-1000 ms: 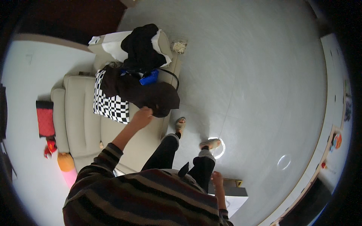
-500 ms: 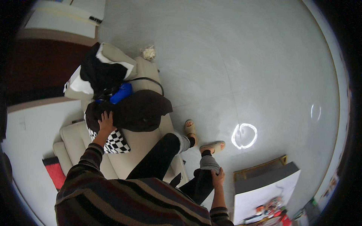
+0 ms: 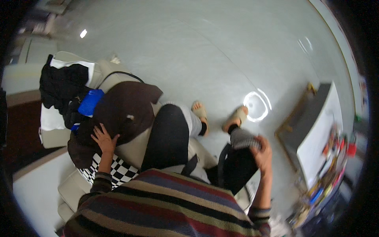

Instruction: The person wipes a white table with a pink cloth while holding a clear plastic container, then walks to the kitchen area and returns to the living room. The person sits on the sofa, puts on a pair of brown pants, and offers a piece of cloth to a small dog.

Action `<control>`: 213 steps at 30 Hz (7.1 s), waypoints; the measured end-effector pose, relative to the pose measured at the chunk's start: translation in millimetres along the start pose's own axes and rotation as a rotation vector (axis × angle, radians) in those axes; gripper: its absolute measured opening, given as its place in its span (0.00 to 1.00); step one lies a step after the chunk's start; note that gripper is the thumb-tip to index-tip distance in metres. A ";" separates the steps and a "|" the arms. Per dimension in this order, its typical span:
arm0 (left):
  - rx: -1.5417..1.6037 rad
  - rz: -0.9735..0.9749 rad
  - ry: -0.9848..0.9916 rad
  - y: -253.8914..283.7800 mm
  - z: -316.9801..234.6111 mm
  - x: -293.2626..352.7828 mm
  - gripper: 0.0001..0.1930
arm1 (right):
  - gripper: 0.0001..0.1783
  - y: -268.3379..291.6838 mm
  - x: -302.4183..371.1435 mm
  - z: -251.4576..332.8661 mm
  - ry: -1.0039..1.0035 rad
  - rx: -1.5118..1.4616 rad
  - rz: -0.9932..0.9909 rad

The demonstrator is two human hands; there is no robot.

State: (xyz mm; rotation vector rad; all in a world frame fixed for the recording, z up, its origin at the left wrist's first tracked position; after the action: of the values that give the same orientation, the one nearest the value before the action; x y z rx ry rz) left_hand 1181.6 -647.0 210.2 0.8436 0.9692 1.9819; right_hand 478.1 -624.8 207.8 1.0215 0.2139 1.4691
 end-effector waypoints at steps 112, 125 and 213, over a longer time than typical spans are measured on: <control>2.344 0.184 -0.869 424.7 18.7 177.8 0.13 | 0.50 -14.3 232.3 408.6 1.324 -0.510 -0.119; 1.456 -0.581 -1.451 549.9 -66.0 352.7 0.35 | 0.23 197.8 241.2 385.8 1.159 -1.313 -0.310; 1.083 0.372 -1.606 621.6 -195.2 426.6 0.16 | 0.14 528.0 207.0 201.7 0.869 0.238 -1.566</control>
State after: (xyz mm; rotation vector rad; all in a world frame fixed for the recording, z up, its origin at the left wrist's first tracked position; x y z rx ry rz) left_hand 604.1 -617.4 731.9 2.6442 0.7146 0.2525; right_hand 275.0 -642.6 774.1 0.0754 1.4506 0.2882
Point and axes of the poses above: each hand's wrist, its own x-axis away from the middle knuckle, its own y-axis out of the back of the hand, z = x × y, the point moved 9 cm from there along -x, towards the middle knuckle, and after that the axes turned 4 degrees about y, right-handed, at the moved point
